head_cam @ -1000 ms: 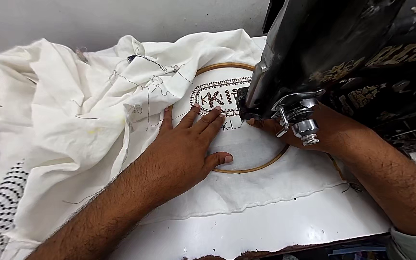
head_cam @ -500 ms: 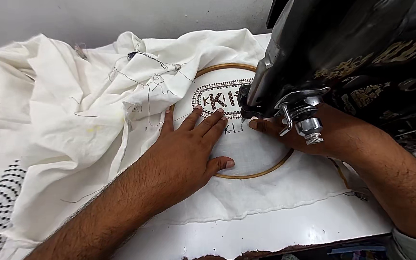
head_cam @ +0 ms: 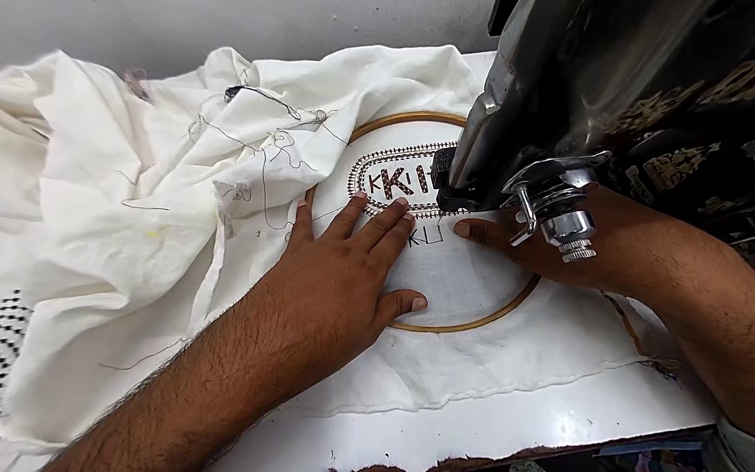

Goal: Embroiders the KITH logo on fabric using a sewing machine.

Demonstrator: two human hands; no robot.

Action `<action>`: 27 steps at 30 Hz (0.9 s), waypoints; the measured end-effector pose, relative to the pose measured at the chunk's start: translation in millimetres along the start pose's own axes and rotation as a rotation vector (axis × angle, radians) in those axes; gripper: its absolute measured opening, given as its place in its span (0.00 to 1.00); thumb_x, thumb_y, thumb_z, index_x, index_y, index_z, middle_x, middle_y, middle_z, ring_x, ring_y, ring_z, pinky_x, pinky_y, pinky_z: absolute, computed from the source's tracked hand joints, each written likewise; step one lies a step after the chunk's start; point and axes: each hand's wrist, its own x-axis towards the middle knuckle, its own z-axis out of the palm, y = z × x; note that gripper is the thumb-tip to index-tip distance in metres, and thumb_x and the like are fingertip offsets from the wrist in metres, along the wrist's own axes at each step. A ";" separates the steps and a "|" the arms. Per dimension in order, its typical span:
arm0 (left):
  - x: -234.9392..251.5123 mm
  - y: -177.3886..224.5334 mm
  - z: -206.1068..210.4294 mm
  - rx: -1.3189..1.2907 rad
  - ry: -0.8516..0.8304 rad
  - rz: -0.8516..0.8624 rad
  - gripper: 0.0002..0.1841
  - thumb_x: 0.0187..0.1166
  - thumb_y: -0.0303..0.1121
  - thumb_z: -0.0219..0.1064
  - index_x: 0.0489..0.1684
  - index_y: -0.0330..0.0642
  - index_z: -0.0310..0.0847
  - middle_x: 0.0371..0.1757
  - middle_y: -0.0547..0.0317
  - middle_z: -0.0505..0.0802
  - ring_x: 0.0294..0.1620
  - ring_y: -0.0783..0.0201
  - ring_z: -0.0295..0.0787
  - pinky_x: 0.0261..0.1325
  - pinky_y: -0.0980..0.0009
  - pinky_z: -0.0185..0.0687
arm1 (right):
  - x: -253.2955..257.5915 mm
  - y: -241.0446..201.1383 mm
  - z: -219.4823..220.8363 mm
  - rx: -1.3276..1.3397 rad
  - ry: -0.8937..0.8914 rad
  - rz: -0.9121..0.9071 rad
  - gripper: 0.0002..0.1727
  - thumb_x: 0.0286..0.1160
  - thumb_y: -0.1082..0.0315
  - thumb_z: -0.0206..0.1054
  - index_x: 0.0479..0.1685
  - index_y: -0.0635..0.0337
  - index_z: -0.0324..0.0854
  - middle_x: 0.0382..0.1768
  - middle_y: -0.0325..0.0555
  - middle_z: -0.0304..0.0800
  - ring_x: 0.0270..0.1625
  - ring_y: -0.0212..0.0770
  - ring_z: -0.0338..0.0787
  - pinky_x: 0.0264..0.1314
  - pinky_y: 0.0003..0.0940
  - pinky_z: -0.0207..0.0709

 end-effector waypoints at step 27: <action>-1.8 -3.8 -1.7 0.015 -0.008 0.004 0.43 0.83 0.70 0.41 0.92 0.53 0.63 0.93 0.62 0.68 0.93 0.44 0.59 0.81 0.19 0.45 | 1.9 4.4 9.3 0.046 0.076 -0.052 0.36 0.84 0.33 0.50 0.70 0.52 0.85 0.76 0.58 0.81 0.86 0.62 0.69 0.84 0.61 0.64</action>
